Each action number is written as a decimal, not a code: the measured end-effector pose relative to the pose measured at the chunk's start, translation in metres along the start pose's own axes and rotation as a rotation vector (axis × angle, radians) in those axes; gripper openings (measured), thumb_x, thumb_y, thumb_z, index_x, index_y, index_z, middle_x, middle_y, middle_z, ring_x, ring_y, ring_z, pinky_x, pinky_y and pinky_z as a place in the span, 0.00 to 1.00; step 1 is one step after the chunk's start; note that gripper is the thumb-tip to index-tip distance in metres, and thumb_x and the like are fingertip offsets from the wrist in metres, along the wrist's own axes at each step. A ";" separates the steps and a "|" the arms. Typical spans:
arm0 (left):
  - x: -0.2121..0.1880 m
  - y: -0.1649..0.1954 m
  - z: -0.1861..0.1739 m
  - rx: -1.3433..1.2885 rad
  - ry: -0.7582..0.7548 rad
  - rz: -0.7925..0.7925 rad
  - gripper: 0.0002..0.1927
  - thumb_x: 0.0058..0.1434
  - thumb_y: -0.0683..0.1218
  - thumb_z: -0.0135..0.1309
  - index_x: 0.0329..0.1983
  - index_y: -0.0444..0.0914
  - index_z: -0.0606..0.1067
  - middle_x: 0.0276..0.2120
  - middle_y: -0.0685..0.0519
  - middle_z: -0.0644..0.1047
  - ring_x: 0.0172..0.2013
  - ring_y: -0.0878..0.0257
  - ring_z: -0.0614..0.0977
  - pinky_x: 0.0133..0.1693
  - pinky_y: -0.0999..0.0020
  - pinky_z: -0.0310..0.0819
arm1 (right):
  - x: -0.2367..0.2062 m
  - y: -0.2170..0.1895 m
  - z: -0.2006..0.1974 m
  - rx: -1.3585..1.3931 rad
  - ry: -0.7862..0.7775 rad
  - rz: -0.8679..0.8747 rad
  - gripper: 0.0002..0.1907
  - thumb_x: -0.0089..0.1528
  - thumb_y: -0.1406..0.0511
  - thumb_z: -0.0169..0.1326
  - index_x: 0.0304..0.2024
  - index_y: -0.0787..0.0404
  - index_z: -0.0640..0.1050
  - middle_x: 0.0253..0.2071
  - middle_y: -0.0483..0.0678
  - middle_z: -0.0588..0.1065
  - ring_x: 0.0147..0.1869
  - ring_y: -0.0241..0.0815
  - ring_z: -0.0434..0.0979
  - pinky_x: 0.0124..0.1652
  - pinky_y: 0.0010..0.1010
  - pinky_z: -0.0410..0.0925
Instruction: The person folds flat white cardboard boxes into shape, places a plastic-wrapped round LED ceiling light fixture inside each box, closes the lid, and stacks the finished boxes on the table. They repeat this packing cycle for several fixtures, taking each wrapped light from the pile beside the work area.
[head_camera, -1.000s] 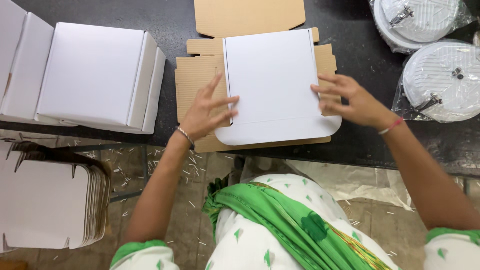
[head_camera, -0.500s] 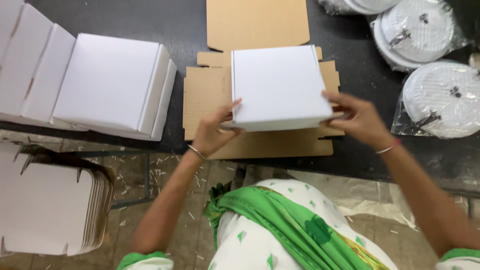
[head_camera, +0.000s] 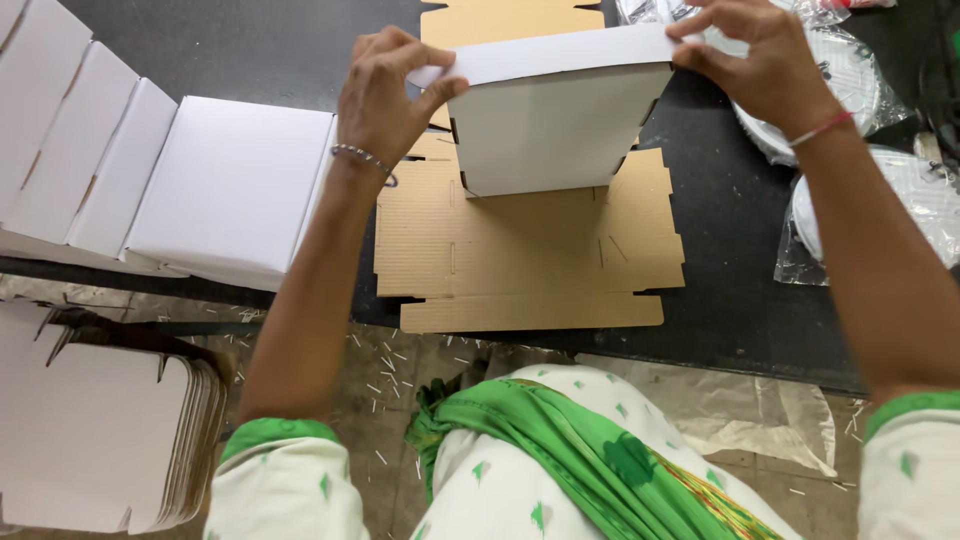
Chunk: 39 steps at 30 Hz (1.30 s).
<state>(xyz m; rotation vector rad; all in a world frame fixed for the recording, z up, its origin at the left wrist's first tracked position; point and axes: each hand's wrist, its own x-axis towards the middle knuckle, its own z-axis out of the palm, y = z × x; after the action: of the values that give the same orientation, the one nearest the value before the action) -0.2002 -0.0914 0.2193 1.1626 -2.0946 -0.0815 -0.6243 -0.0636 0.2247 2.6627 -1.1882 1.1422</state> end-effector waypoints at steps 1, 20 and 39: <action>-0.003 -0.001 -0.004 0.018 0.015 0.088 0.21 0.58 0.58 0.73 0.46 0.41 0.84 0.45 0.51 0.80 0.53 0.52 0.75 0.51 0.58 0.73 | -0.004 -0.001 -0.006 -0.146 -0.009 -0.111 0.16 0.64 0.63 0.66 0.52 0.64 0.83 0.54 0.51 0.78 0.62 0.46 0.79 0.57 0.39 0.74; 0.041 0.010 0.008 -0.384 0.014 -0.304 0.12 0.67 0.51 0.62 0.38 0.36 0.81 0.28 0.56 0.81 0.23 0.72 0.85 0.25 0.77 0.82 | 0.019 -0.025 -0.003 0.235 0.024 0.214 0.10 0.78 0.73 0.52 0.47 0.79 0.78 0.41 0.58 0.79 0.43 0.46 0.83 0.44 0.31 0.79; 0.021 0.017 0.005 -0.253 0.139 -0.195 0.12 0.64 0.52 0.65 0.39 0.39 0.80 0.35 0.56 0.83 0.33 0.64 0.87 0.35 0.69 0.84 | 0.000 -0.040 0.005 0.167 0.073 0.249 0.03 0.74 0.80 0.51 0.46 0.74 0.76 0.39 0.55 0.79 0.42 0.43 0.83 0.44 0.29 0.76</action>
<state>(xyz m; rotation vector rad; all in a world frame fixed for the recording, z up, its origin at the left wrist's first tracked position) -0.2222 -0.0984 0.2338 1.1777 -1.7875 -0.3373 -0.5958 -0.0368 0.2319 2.6152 -1.5087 1.4196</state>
